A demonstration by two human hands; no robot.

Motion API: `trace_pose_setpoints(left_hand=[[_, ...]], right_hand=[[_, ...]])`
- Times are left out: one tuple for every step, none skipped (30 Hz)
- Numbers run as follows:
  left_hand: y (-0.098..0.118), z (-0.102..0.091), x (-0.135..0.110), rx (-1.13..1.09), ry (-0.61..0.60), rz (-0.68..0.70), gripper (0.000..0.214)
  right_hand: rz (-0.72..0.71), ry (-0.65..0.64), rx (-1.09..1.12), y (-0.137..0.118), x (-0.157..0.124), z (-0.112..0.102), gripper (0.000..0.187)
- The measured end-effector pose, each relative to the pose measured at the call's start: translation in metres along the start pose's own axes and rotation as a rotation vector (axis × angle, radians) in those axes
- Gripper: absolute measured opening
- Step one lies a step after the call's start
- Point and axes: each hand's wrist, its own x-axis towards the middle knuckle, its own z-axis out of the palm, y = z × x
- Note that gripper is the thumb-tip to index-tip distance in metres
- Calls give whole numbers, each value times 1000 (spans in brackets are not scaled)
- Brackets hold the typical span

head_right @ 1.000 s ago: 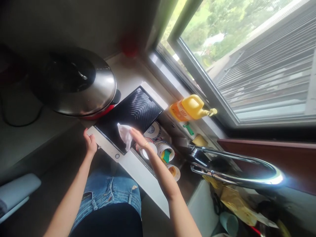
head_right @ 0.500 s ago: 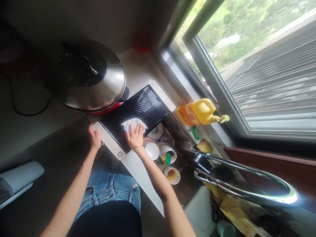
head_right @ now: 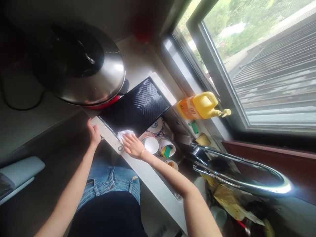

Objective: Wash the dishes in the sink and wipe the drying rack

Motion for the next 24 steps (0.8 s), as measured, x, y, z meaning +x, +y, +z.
trace_pose_setpoints(left_hand=[[0, 0, 0, -1, 3, -3, 52], [0, 0, 0, -3, 4, -5, 53], [0, 0, 0, -5, 3, -6, 53], [0, 0, 0, -9, 0, -7, 54], [0, -1, 0, -12, -5, -8, 54], [0, -1, 0, -12, -12, -11, 54], [0, -2, 0, -8, -20, -15, 55], [0, -2, 0, 0, -27, -19, 55], [0, -3, -1, 10, -29, -22, 54], [0, -3, -1, 20, -30, -24, 54], [1, -3, -1, 29, -31, -24, 54], [1, -4, -1, 32, -31, -24, 54], [1, -4, -1, 30, -32, -24, 54], [0, -4, -1, 24, -34, -24, 54], [-1, -3, -1, 15, -35, -22, 54], [-2, -3, 0, 6, -35, -20, 54], [-4, -3, 0, -3, -35, -17, 54], [-6, -3, 0, -8, -33, -14, 54], [-8, -3, 1, -11, -33, -11, 54], [-10, -3, 2, -10, -32, -9, 54], [-13, -3, 2, -8, -32, -5, 55], [-14, -3, 3, -4, -32, -2, 54], [-16, -3, 3, 0, -32, -1, 55], [-18, -3, 4, 4, -34, -3, 55]], right_hand=[[-9, -14, 1, 5, -17, 2, 48], [-19, -23, 0, 10, -29, 3, 45], [-34, -27, -3, 14, -36, 4, 43], [-57, -25, -9, 17, -38, 4, 42], [-88, -19, -19, 20, -37, 5, 41], [-123, -10, -32, 23, -34, 5, 40], [-165, -2, -47, 27, -30, 6, 40], [-209, 5, -59, 32, -27, 6, 38], [-245, 13, -70, 39, -25, 7, 36], [-263, 29, -81, 49, -25, 7, 34], [-255, 56, -95, 63, -27, 6, 31], [-215, 93, -116, 79, -31, 4, 29], [-144, 134, -140, 97, -35, 0, 28], [-43, 175, -166, 117, -40, -7, 27], [79, 202, -188, 138, -44, -15, 27], [205, 216, -199, 158, -47, -25, 28], [325, 228, -203, 177, -48, -36, 29], [422, 241, -206, 194, -47, -47, 31], [500, 260, -208, 208, -45, -57, 34], [561, 286, -213, 218, -42, -66, 36], [604, 312, -218, 225, -37, -72, 39], [637, 335, -223, 229, -31, -76, 43], [668, 357, -224, 230, -26, -78, 47], [696, 376, -224, 229, -20, -77, 50]])
